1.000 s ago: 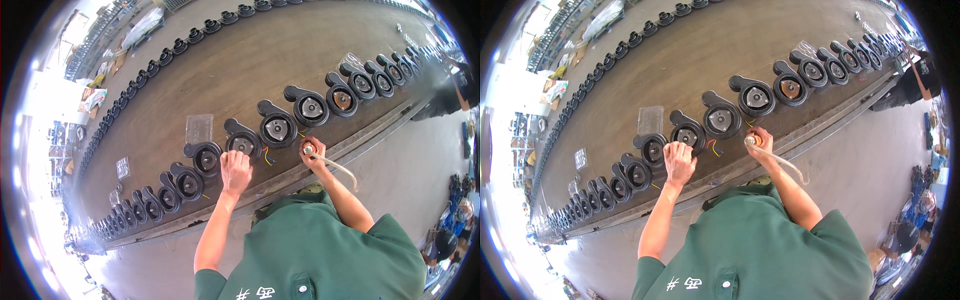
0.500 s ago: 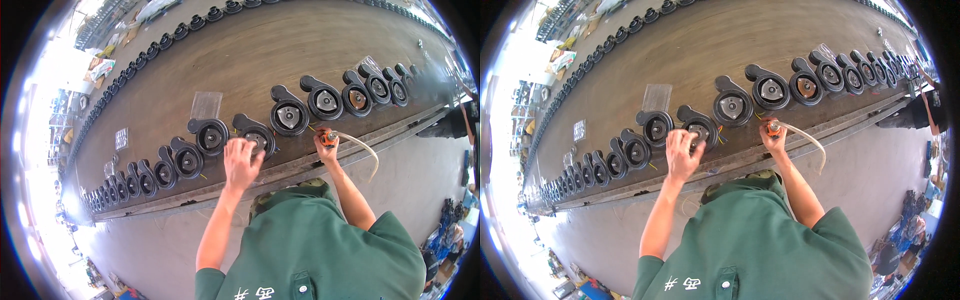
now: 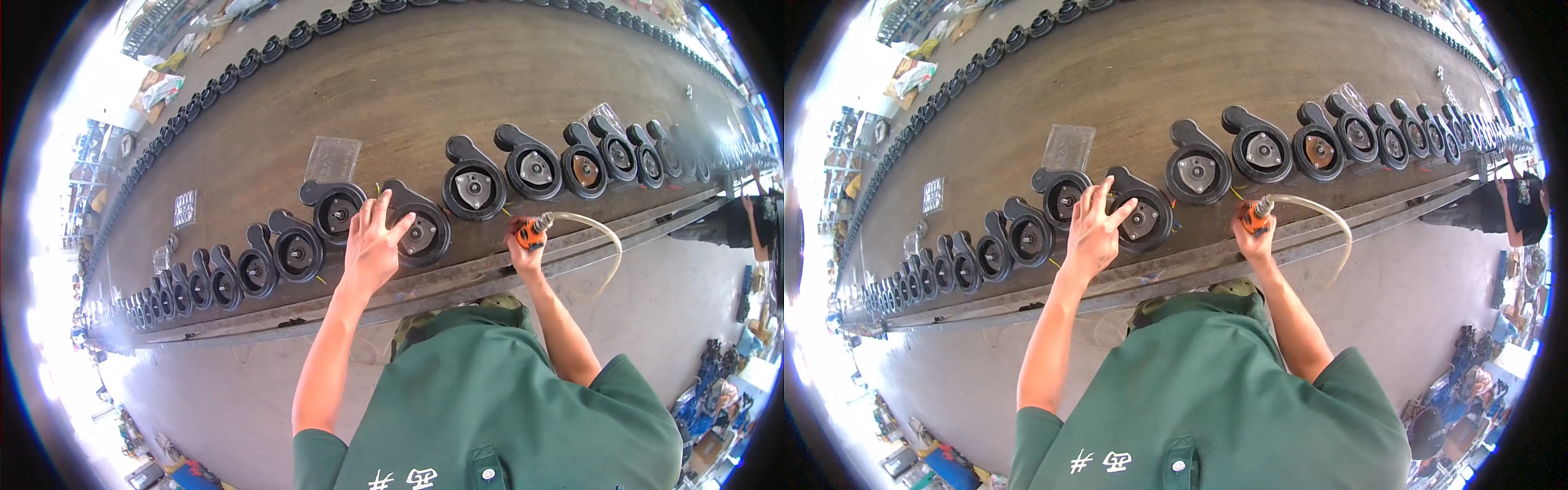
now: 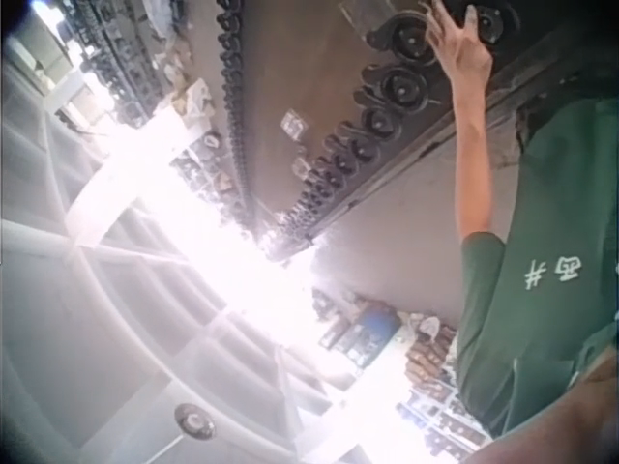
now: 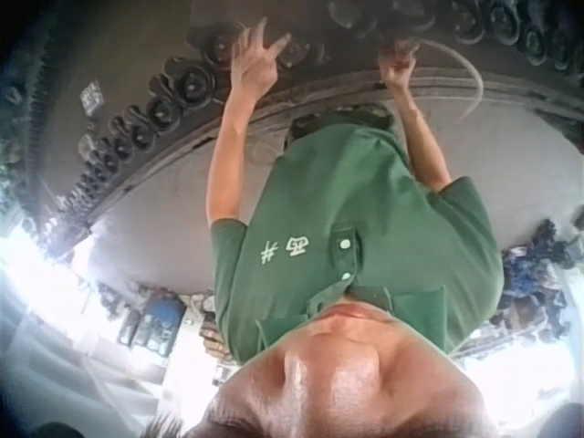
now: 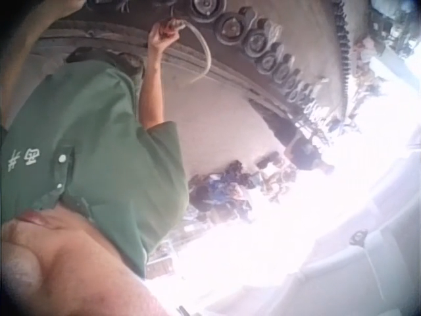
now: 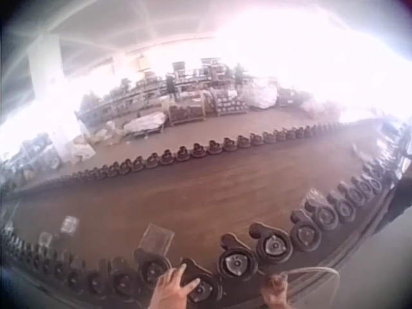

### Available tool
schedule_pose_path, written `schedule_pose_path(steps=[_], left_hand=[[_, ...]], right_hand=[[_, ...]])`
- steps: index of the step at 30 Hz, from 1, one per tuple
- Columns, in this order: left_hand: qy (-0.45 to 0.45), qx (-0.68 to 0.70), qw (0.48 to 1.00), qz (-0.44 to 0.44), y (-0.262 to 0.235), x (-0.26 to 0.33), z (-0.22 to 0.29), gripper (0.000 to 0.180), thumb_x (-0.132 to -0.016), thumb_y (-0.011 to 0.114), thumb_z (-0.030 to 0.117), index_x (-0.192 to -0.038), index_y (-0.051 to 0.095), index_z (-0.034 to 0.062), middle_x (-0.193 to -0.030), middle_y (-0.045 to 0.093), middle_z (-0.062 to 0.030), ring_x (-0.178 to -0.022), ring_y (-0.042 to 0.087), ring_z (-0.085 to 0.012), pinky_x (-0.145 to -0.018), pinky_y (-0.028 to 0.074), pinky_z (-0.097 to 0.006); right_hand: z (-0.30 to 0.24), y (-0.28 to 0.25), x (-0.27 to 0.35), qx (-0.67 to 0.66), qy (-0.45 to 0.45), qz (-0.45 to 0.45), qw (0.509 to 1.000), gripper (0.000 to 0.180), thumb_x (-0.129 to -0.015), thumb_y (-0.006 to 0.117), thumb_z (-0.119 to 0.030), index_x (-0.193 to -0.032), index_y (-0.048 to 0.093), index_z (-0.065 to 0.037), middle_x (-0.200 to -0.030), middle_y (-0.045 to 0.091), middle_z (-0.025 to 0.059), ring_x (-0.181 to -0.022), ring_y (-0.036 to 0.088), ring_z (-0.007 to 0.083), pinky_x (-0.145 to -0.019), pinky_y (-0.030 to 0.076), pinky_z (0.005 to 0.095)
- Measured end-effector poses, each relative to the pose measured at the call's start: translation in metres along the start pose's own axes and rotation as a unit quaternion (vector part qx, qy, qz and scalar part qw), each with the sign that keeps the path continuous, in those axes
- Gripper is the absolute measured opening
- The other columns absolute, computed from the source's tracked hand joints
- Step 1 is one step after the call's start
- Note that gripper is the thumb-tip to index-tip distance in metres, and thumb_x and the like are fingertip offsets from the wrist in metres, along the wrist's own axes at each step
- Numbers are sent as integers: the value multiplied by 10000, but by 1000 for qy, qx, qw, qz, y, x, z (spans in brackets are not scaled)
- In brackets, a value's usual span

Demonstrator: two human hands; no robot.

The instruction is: The person assembles internal components of fans, using a pneumatic screwdriver to secure screws into the center of each black fan housing in a long row on a table.

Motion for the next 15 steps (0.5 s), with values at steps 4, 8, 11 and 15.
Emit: schedule_pose_path(steps=[4, 8, 11, 15], left_hand=[[-19, 15, 1000, -11, -7, -1, -2, 345, -836, 696, 72, -1175, 760, 88, -1536, 465, -207, -1397, 417, -411, -1152, 372, -508], [-37, 35, 999, -19, -6, 3, -6, 416, -810, 808, 239, -1171, 754, 39, -1550, 454, -199, -1405, 408, -407, -1157, 368, -503], [-33, 38, 999, -13, -2, -2, -1, 581, -724, 879, 378, -1187, 759, 49, -1575, 426, -200, -1411, 402, -403, -1146, 372, -502], [-95, 13, 995, -30, 0, -6, 8, 653, -671, 908, 394, -1216, 755, 69, -1556, 449, -226, -1423, 391, -410, -1136, 369, -502]], right_hand=[[-70, 39, 12, -72, 15, -67, 995, 341, -815, 671, -7, -1153, 641, 28, -821, 631, 11, -699, 567, 77, -664, 475, 230], [-133, 79, -2, -72, 11, -130, 989, 299, -885, 579, -15, -1180, 549, 23, -817, 622, 63, -723, 585, 127, -679, 487, 282], [-152, 106, -20, -160, 5, -131, 978, 272, -879, 556, 3, -1147, 517, 22, -765, 573, 68, -690, 554, 166, -666, 480, 335], [-166, 141, -43, -235, -19, -144, 961, 255, -874, 581, 1, -1121, 529, 30, -750, 557, 66, -670, 530, 160, -675, 484, 356]])
Point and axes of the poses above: each hand's wrist, its own x-axis away from the middle knuckle, its own y-axis out of the palm, z = x × y, the point moved 5 cm from there along -x, towards the middle knuckle
